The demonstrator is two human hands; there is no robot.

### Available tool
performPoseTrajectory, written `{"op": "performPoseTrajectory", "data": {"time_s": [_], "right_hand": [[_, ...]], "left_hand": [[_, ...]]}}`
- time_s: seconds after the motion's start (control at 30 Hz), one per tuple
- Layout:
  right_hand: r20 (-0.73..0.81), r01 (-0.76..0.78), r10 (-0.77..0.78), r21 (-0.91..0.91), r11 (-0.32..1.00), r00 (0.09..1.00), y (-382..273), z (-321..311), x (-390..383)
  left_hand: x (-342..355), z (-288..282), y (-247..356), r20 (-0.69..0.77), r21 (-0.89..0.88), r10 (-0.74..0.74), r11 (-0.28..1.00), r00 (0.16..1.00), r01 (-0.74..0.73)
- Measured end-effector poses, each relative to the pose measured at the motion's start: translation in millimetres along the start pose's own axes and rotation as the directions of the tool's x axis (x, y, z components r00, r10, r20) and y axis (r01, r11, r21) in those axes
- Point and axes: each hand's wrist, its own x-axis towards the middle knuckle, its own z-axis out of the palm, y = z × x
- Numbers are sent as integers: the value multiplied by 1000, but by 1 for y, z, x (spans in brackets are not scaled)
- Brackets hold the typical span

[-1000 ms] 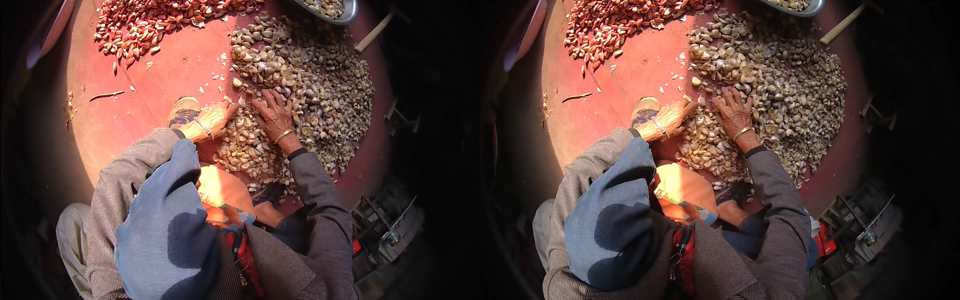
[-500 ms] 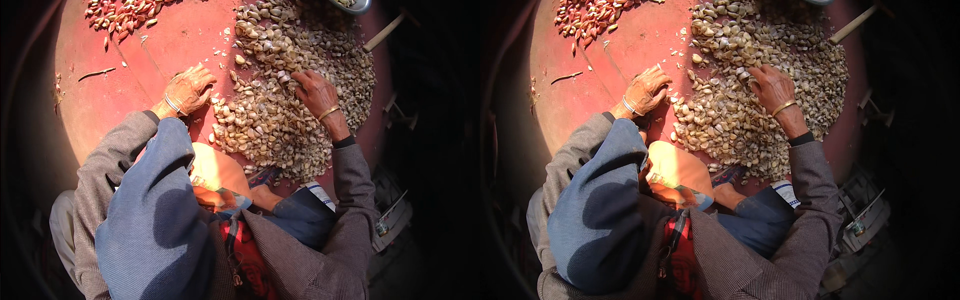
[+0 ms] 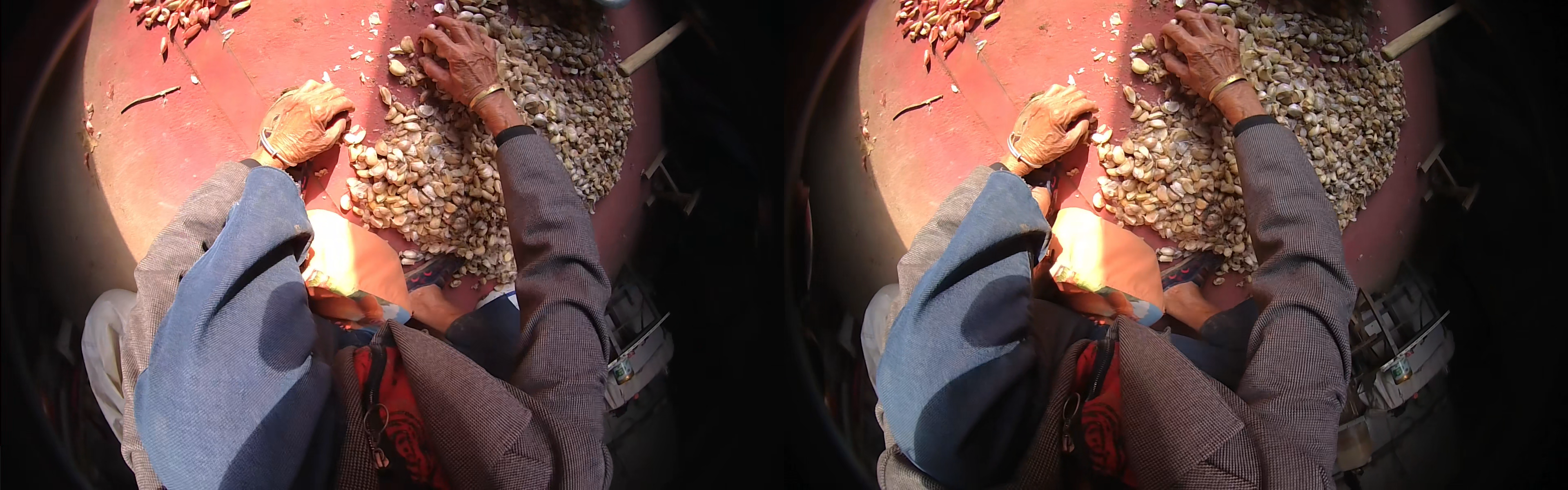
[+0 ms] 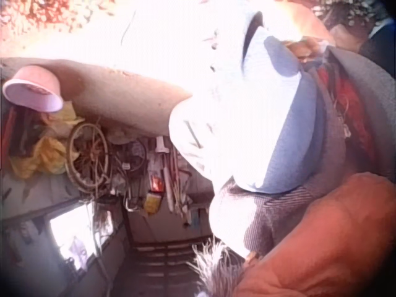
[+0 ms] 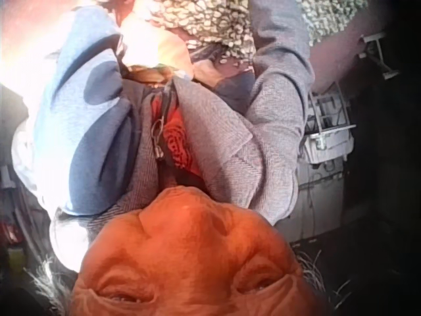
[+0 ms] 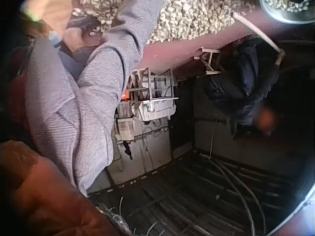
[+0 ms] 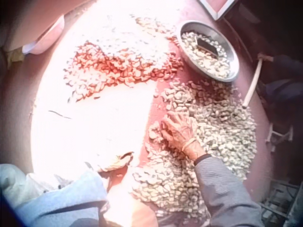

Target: The person sits on the floor and sorts a large pile of shelled nuts by hand, separating them into two distinct piles. They repeatedly pick up handfuls of nuts, inspect them, and place them into the appropriate pile.

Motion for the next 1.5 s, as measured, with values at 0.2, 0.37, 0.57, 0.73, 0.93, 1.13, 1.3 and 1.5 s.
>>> {"op": "performPoseTrajectory", "data": {"time_s": [0.2, 0.37, 0.57, 0.73, 0.93, 1.13, 1.3, 1.5], "right_hand": [[258, -197, 193, -8, 980, 947, 7, -42, -127], [340, -262, 260, -41, 964, 904, 0, -79, -204], [722, -354, 339, -139, 925, 603, 2, -142, -228], [551, -338, 353, -134, 932, 756, 13, -144, -148], [-148, -124, 114, -60, 990, 982, 25, -47, 26], [-289, -176, 137, -115, 978, 947, 14, 25, 90], [-350, -279, 225, -113, 954, 909, 40, 44, 72], [-138, -515, 504, -52, 856, 852, 71, 9, -29]], "left_hand": [[-1, 1, -1, -26, -24, -10, 1000, 1000, 10], [-2, 3, -2, -66, -39, 7, 999, 998, -10], [-2, 2, -2, -55, -45, 6, 999, 998, -8], [-1, -1, 3, -60, -15, -5, 1000, 998, 4], [2, -6, 8, -34, 18, -19, 1000, 999, 20], [7, -9, 11, -16, 30, 6, 1000, 1000, -6], [10, -8, 13, -19, 30, 35, 999, 999, -35], [9, -6, 11, -17, 1, 28, 1000, 999, -28]]}}
